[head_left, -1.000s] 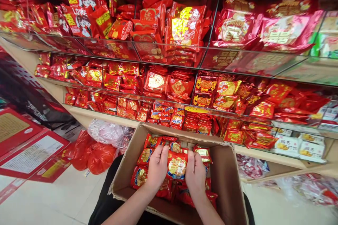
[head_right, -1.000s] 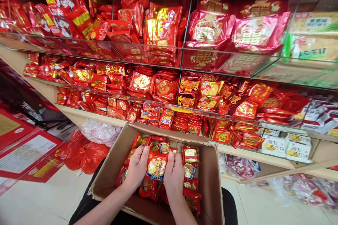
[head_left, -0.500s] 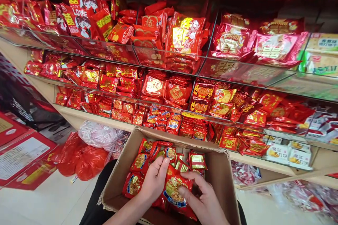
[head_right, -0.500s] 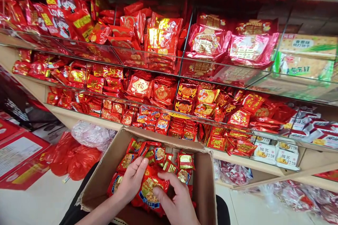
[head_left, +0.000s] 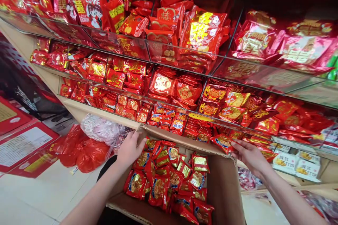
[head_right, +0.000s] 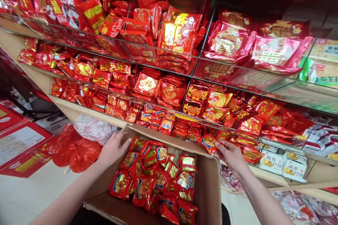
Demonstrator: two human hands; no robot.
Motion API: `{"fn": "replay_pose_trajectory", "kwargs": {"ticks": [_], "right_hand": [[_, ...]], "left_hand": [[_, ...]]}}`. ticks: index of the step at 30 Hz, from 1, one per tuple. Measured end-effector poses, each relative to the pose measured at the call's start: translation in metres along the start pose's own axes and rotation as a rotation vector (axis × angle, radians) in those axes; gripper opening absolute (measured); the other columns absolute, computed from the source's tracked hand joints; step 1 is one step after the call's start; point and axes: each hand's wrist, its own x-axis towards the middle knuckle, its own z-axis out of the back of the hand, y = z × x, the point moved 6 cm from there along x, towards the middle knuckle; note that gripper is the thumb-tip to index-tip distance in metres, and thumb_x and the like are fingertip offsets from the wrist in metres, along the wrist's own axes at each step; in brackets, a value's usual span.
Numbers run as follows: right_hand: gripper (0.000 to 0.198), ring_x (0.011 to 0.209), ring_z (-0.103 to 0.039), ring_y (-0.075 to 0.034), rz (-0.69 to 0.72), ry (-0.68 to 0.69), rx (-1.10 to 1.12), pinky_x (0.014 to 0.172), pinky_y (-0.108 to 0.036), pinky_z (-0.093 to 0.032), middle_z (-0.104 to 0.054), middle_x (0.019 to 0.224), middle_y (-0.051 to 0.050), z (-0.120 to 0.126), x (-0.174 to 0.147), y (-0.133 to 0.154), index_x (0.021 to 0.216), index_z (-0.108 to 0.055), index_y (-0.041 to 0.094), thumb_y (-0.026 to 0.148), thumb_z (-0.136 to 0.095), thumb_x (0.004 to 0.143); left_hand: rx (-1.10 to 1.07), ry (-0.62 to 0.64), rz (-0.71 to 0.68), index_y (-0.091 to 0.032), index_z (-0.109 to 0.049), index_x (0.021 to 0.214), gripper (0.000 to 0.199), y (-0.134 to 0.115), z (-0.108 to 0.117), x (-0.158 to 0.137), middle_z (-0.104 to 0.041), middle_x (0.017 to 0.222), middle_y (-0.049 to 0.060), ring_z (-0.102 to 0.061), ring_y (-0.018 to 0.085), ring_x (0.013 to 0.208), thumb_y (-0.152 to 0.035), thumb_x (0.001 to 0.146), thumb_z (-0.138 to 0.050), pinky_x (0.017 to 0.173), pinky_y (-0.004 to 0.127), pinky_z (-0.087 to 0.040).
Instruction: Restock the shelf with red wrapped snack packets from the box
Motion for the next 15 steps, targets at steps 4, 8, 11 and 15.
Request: {"fn": "replay_pose_trajectory", "kwargs": {"ticks": [4,8,11,15], "right_hand": [[0.034,0.061,-0.062,-0.018,0.033,-0.028,-0.382,0.063,-0.030,-0.049,-0.061,0.066,-0.004,-0.015,0.044,-0.002,0.103,-0.047,0.012,0.030,-0.052,0.075],[0.035,0.072,-0.062,-0.027,0.114,-0.041,-0.758,0.069,-0.035,-0.043,-0.058,0.051,-0.007,-0.025,0.074,0.003,0.104,-0.050,0.006,0.027,-0.052,0.076],[0.030,0.083,-0.060,-0.030,0.224,-0.007,-0.971,0.071,-0.035,-0.041,-0.064,0.072,-0.016,-0.037,0.083,0.007,0.100,-0.053,0.006,0.026,-0.050,0.077],[0.031,0.085,-0.059,-0.031,0.304,0.034,-1.176,0.067,-0.033,-0.040,-0.061,0.087,-0.023,-0.049,0.085,0.005,0.103,-0.048,0.003,0.023,-0.046,0.078]], "left_hand": [[0.137,0.028,0.016,-0.020,-0.056,0.095,0.024,-0.001,-0.013,-0.010,-0.047,0.102,0.008,-0.051,0.020,0.088,-0.034,0.081,-0.042,0.075,0.031,-0.041],[0.174,0.052,0.019,-0.020,-0.056,0.093,0.022,-0.003,-0.011,-0.011,-0.046,0.102,0.008,-0.049,0.021,0.089,-0.031,0.079,-0.043,0.077,0.031,-0.040],[0.189,0.063,0.023,-0.021,-0.056,0.093,0.022,-0.002,-0.011,-0.010,-0.045,0.102,0.008,-0.049,0.020,0.089,-0.032,0.079,-0.044,0.076,0.031,-0.040],[0.229,0.072,0.022,-0.020,-0.056,0.090,0.022,-0.003,-0.013,-0.010,-0.043,0.101,0.008,-0.048,0.020,0.087,-0.034,0.079,-0.042,0.075,0.031,-0.039]]}}
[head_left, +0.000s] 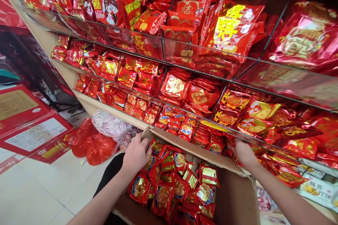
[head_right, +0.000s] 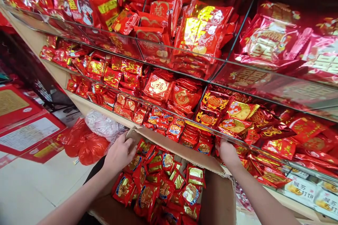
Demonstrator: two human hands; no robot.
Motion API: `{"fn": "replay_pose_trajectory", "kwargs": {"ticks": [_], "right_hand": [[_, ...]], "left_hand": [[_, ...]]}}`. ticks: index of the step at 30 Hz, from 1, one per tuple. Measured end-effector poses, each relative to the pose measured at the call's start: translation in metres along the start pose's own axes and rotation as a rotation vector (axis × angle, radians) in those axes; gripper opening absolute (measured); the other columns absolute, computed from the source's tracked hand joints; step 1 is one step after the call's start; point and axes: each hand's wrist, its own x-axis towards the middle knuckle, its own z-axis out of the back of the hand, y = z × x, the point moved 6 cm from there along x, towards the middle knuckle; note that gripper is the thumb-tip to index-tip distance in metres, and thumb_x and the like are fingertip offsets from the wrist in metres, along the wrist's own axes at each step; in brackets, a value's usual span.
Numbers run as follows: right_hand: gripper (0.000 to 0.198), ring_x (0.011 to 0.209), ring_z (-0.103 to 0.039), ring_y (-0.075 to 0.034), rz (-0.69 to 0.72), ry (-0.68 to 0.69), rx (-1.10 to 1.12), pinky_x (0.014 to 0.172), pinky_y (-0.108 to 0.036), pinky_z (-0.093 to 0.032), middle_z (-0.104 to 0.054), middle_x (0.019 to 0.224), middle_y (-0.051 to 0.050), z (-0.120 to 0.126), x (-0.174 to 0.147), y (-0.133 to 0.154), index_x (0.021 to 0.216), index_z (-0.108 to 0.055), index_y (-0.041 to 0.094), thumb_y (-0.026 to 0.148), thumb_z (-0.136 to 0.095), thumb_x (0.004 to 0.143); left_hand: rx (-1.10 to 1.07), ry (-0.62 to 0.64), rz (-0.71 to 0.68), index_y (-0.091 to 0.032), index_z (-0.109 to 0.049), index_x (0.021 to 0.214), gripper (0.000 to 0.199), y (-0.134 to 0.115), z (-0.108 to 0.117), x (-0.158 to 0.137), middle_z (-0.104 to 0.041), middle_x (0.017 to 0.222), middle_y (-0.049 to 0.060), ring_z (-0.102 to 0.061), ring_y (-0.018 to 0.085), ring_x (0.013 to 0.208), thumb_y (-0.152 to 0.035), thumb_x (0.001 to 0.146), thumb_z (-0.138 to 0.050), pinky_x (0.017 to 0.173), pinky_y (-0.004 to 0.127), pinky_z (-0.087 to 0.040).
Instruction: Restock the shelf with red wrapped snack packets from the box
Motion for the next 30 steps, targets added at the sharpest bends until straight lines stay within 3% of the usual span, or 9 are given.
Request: {"fn": "replay_pose_trajectory", "kwargs": {"ticks": [8,13,19,22,26,30], "right_hand": [[0.023,0.083,-0.060,-0.025,0.094,0.117,-0.153,0.065,-0.029,-0.041,-0.061,0.090,-0.019,-0.017,0.021,0.005,0.098,-0.048,0.007,0.019,-0.045,0.079],[0.025,0.083,-0.060,-0.027,0.085,0.178,-0.217,0.066,-0.035,-0.043,-0.061,0.089,-0.016,-0.030,0.028,0.010,0.103,-0.048,0.010,0.014,-0.044,0.079],[0.021,0.085,-0.057,-0.016,0.105,0.291,-0.252,0.076,-0.035,-0.044,-0.058,0.096,-0.008,-0.038,0.037,0.016,0.095,-0.055,0.010,0.025,-0.052,0.080],[0.020,0.088,-0.055,-0.015,0.113,0.325,-0.223,0.079,-0.035,-0.043,-0.059,0.094,-0.006,-0.036,0.040,0.016,0.090,-0.057,0.011,0.027,-0.055,0.078],[0.019,0.086,-0.057,-0.020,0.146,0.340,-0.122,0.074,-0.031,-0.042,-0.061,0.092,-0.013,-0.035,0.036,0.016,0.087,-0.060,0.008,0.020,-0.053,0.074],[0.021,0.084,-0.058,-0.016,0.309,0.472,0.082,0.073,-0.022,-0.041,-0.063,0.093,-0.008,-0.050,0.024,0.026,0.088,-0.064,0.014,0.022,-0.050,0.074]], "left_hand": [[0.041,0.008,0.013,-0.020,-0.056,0.084,0.022,-0.001,0.000,0.003,-0.043,0.092,0.007,-0.048,0.020,0.085,-0.034,0.080,-0.041,0.074,0.030,-0.038],[0.070,0.009,0.024,-0.020,-0.056,0.086,0.022,0.000,-0.002,0.004,-0.042,0.091,0.007,-0.048,0.019,0.083,-0.034,0.080,-0.040,0.072,0.029,-0.038],[0.089,-0.002,0.011,-0.020,-0.056,0.082,0.023,-0.001,-0.002,0.004,-0.042,0.090,0.007,-0.047,0.020,0.084,-0.034,0.082,-0.037,0.073,0.030,-0.038],[0.092,-0.001,0.012,-0.020,-0.056,0.082,0.024,-0.001,-0.003,0.005,-0.042,0.088,0.007,-0.047,0.020,0.082,-0.034,0.082,-0.036,0.072,0.030,-0.038],[0.091,-0.002,0.004,-0.020,-0.056,0.083,0.024,-0.001,-0.003,0.006,-0.043,0.091,0.008,-0.047,0.020,0.084,-0.033,0.082,-0.036,0.073,0.031,-0.038],[0.110,0.015,0.025,-0.020,-0.057,0.083,0.025,-0.001,-0.002,0.008,-0.043,0.090,0.008,-0.047,0.020,0.082,-0.033,0.082,-0.037,0.073,0.031,-0.038]]}}
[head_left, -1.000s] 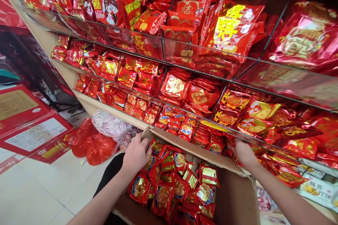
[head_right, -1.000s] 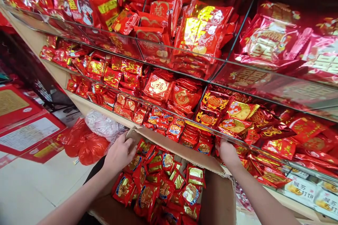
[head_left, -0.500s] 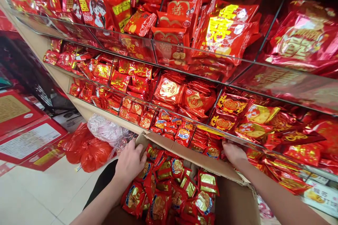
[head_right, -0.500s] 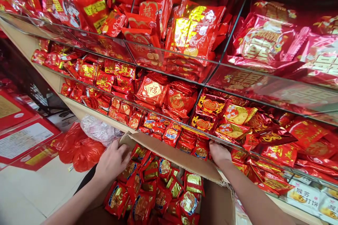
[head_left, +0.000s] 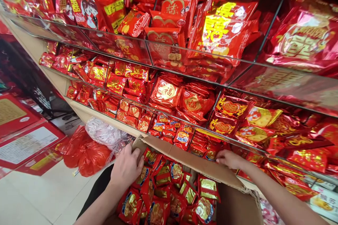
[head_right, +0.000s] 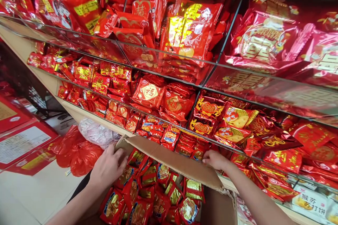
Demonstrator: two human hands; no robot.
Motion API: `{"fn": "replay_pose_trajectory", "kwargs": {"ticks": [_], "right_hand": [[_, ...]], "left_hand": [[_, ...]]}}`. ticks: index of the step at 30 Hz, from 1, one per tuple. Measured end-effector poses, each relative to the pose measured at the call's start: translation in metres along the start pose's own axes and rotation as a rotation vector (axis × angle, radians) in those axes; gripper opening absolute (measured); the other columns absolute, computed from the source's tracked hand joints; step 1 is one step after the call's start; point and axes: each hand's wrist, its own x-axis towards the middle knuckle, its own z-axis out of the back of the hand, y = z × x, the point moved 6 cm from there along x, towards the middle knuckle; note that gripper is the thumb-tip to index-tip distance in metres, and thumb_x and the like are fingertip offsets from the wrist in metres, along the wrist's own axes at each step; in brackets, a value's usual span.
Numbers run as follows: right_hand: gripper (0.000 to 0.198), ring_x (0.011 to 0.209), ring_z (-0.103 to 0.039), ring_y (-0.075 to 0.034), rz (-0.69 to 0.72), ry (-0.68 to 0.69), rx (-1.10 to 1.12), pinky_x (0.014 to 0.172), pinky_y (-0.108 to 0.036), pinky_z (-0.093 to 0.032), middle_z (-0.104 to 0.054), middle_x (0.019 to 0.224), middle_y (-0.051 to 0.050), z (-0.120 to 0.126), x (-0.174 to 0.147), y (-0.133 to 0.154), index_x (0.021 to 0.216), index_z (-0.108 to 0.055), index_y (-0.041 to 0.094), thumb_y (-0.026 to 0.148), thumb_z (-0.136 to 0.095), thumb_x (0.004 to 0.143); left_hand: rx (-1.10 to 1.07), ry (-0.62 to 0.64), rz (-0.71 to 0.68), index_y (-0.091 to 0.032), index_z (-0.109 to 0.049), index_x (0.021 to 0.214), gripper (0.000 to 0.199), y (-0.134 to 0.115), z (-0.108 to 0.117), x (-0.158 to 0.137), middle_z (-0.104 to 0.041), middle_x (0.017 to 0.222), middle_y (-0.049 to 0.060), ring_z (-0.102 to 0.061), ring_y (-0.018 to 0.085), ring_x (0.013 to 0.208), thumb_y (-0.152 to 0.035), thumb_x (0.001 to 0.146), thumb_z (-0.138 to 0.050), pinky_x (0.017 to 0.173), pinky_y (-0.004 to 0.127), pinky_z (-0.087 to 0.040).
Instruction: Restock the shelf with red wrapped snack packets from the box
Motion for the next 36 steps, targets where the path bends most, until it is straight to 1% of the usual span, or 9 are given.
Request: {"fn": "replay_pose_trajectory", "kwargs": {"ticks": [8,13,20,23,27,29,31,34,36], "right_hand": [[0.033,0.099,-0.052,-0.016,0.112,0.009,0.313,0.086,-0.024,-0.036,-0.057,0.110,-0.007,-0.018,0.007,0.001,0.105,-0.057,0.014,0.026,-0.046,0.075],[0.041,0.080,-0.058,-0.016,-0.002,0.019,0.521,0.073,-0.027,-0.043,-0.064,0.091,-0.009,-0.019,-0.002,-0.006,0.089,-0.060,0.012,0.044,-0.035,0.081],[0.043,0.083,-0.060,-0.015,-0.151,-0.073,0.762,0.068,-0.025,-0.046,-0.060,0.101,-0.013,0.005,-0.035,-0.008,0.098,-0.053,0.013,0.048,-0.033,0.083],[0.035,0.087,-0.059,-0.015,-0.139,-0.200,0.805,0.073,-0.025,-0.045,-0.060,0.103,-0.012,0.025,-0.060,0.003,0.101,-0.051,0.014,0.039,-0.036,0.083],[0.029,0.080,-0.056,-0.020,0.000,-0.691,0.540,0.074,-0.029,-0.043,-0.061,0.090,-0.007,0.045,-0.125,0.062,0.088,-0.056,0.020,0.044,-0.045,0.076],[0.027,0.080,-0.055,-0.019,0.201,-0.737,0.422,0.075,-0.028,-0.042,-0.061,0.084,-0.006,0.028,-0.151,0.115,0.078,-0.057,0.022,0.044,-0.041,0.079],[0.026,0.082,-0.055,-0.017,0.384,-0.437,0.350,0.076,-0.027,-0.041,-0.061,0.087,-0.004,-0.016,-0.152,0.166,0.084,-0.059,0.025,0.038,-0.036,0.082],[0.038,0.108,-0.046,-0.022,0.278,-0.122,0.285,0.089,-0.030,-0.036,-0.050,0.118,-0.010,-0.084,-0.121,0.197,0.111,-0.051,0.019,0.034,-0.044,0.077],[0.047,0.117,-0.038,-0.024,0.109,-0.074,0.232,0.093,-0.031,-0.032,-0.041,0.127,-0.015,-0.115,-0.091,0.197,0.119,-0.044,0.013,0.027,-0.047,0.074]], "left_hand": [[0.003,0.027,0.024,-0.020,-0.058,0.085,0.025,-0.002,0.001,0.002,-0.044,0.094,0.009,-0.048,0.021,0.083,-0.033,0.081,-0.038,0.075,0.034,-0.037],[-0.001,0.029,0.028,-0.020,-0.059,0.086,0.024,-0.002,0.001,0.002,-0.043,0.099,0.009,-0.049,0.021,0.083,-0.033,0.081,-0.038,0.075,0.033,-0.038],[-0.009,-0.005,0.004,-0.019,-0.058,0.087,0.025,0.000,0.000,0.000,-0.043,0.096,0.009,-0.049,0.021,0.082,-0.033,0.081,-0.038,0.071,0.032,-0.038],[-0.010,-0.019,-0.004,-0.019,-0.057,0.086,0.025,0.000,0.002,-0.003,-0.043,0.096,0.009,-0.048,0.020,0.082,-0.032,0.082,-0.038,0.073,0.032,-0.038],[-0.006,0.002,0.002,-0.018,-0.057,0.085,0.026,-0.003,0.005,-0.006,-0.043,0.093,0.009,-0.048,0.021,0.083,-0.034,0.082,-0.037,0.073,0.032,-0.038],[-0.012,0.023,0.021,-0.018,-0.057,0.087,0.026,-0.003,0.005,-0.007,-0.043,0.094,0.009,-0.047,0.021,0.085,-0.034,0.081,-0.038,0.074,0.032,-0.038],[-0.022,0.031,0.032,-0.018,-0.058,0.089,0.026,-0.004,0.006,-0.008,-0.043,0.095,0.009,-0.047,0.021,0.088,-0.033,0.081,-0.039,0.075,0.032,-0.038],[-0.046,0.014,0.016,-0.017,-0.058,0.088,0.024,-0.005,0.007,-0.010,-0.043,0.098,0.010,-0.046,0.021,0.089,-0.032,0.080,-0.041,0.077,0.032,-0.038],[-0.062,-0.004,0.002,-0.017,-0.057,0.087,0.023,-0.006,0.007,-0.013,-0.043,0.102,0.010,-0.046,0.021,0.090,-0.031,0.079,-0.042,0.077,0.032,-0.038]]}}
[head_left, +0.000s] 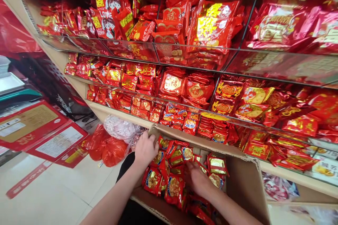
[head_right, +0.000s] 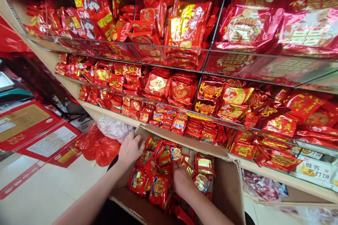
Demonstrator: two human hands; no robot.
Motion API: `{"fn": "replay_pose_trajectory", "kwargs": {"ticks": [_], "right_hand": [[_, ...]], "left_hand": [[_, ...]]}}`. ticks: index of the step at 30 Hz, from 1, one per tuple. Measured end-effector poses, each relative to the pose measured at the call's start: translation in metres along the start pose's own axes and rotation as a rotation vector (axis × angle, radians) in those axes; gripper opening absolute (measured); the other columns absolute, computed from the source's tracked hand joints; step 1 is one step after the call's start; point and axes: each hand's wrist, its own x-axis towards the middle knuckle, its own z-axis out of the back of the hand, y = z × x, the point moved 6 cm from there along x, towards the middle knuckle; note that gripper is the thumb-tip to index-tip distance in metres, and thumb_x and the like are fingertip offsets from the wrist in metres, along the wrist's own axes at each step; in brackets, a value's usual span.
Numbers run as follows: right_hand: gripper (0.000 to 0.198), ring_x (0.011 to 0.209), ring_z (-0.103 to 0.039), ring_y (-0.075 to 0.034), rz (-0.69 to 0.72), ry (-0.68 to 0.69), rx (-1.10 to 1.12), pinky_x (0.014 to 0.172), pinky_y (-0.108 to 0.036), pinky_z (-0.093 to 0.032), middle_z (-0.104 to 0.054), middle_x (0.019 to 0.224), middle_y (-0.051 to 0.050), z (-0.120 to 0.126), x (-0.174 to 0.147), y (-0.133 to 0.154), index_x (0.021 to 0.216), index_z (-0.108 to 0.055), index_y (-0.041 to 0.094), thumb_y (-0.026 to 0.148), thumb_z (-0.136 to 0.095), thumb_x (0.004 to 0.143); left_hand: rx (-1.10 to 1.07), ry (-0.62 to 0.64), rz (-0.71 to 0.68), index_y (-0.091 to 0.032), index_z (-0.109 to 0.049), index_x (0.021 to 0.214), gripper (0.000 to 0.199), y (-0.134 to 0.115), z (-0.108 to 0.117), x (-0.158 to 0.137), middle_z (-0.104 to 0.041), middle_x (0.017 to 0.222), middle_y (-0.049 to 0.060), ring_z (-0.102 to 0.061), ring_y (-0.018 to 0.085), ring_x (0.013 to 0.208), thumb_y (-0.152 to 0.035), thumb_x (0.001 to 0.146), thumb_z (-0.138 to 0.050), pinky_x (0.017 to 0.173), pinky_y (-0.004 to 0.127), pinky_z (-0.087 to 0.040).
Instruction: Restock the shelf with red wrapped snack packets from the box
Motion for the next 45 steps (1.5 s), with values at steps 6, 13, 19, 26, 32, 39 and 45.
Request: {"fn": "replay_pose_trajectory", "kwargs": {"ticks": [6,13,19,26,32,39,45], "right_hand": [[0.032,0.094,-0.057,-0.027,-0.201,-0.018,-0.032,0.077,-0.039,-0.042,-0.058,0.103,-0.018,-0.030,0.029,-0.018,0.103,-0.054,0.012,0.018,-0.040,0.075],[0.030,0.097,-0.054,-0.022,-0.059,-0.259,0.252,0.082,-0.032,-0.040,-0.058,0.105,-0.009,0.030,-0.020,-0.014,0.103,-0.049,0.021,0.032,-0.046,0.076],[0.030,0.072,-0.052,-0.014,0.172,-0.504,1.047,0.065,-0.024,-0.043,-0.055,0.078,0.000,0.059,-0.050,0.008,0.087,-0.047,0.020,0.046,-0.053,0.073],[0.033,0.057,-0.038,-0.010,0.018,-0.737,1.012,0.054,-0.021,-0.034,-0.043,0.062,0.003,0.062,-0.051,0.003,0.070,-0.045,0.019,0.051,-0.042,0.078],[0.034,0.063,-0.045,-0.013,-0.001,-0.759,0.842,0.059,-0.023,-0.036,-0.050,0.069,0.001,0.063,-0.057,0.006,0.079,-0.046,0.020,0.051,-0.033,0.082],[0.042,0.052,-0.043,-0.014,-0.081,-0.822,0.717,0.051,-0.023,-0.033,-0.050,0.057,0.001,0.064,-0.060,-0.001,0.067,-0.044,0.020,0.057,-0.028,0.081],[0.044,0.050,-0.039,-0.012,-0.136,-0.926,0.830,0.049,-0.023,-0.033,-0.043,0.053,0.002,0.054,-0.059,-0.011,0.061,-0.040,0.019,0.058,-0.029,0.080]], "left_hand": [[-0.048,-0.023,-0.007,-0.017,-0.057,0.088,0.019,0.007,0.002,-0.003,-0.047,0.099,0.010,-0.049,0.022,0.090,-0.028,0.077,-0.045,0.076,0.034,-0.041],[-0.547,-0.229,-0.200,-0.017,-0.041,0.118,0.039,-0.028,0.028,-0.028,-0.037,0.127,0.013,-0.030,0.024,0.120,-0.021,0.079,-0.045,0.098,0.043,-0.027],[-1.359,0.314,-0.023,-0.014,-0.057,0.080,0.032,-0.097,-0.006,-0.056,-0.058,0.073,0.003,-0.052,0.014,0.069,-0.042,0.080,-0.042,0.065,0.026,-0.043],[-1.683,0.304,0.237,-0.015,-0.049,0.065,0.036,-0.117,-0.008,-0.060,-0.050,0.058,-0.002,-0.044,0.009,0.053,-0.050,0.072,-0.051,0.053,0.021,-0.036],[-1.514,0.181,0.165,-0.017,-0.046,0.058,0.035,-0.110,-0.002,-0.056,-0.044,0.053,-0.004,-0.039,0.008,0.051,-0.047,0.073,-0.051,0.051,0.020,-0.033],[-1.408,0.259,0.062,-0.017,-0.053,0.097,0.031,-0.119,-0.003,-0.078,-0.062,0.084,0.004,-0.055,0.014,0.074,-0.041,0.077,-0.048,0.071,0.024,-0.043],[-1.328,0.266,0.000,-0.016,-0.057,0.084,0.029,-0.120,-0.011,-0.080,-0.062,0.074,0.004,-0.054,0.013,0.065,-0.042,0.080,-0.043,0.065,0.023,-0.044]]}}
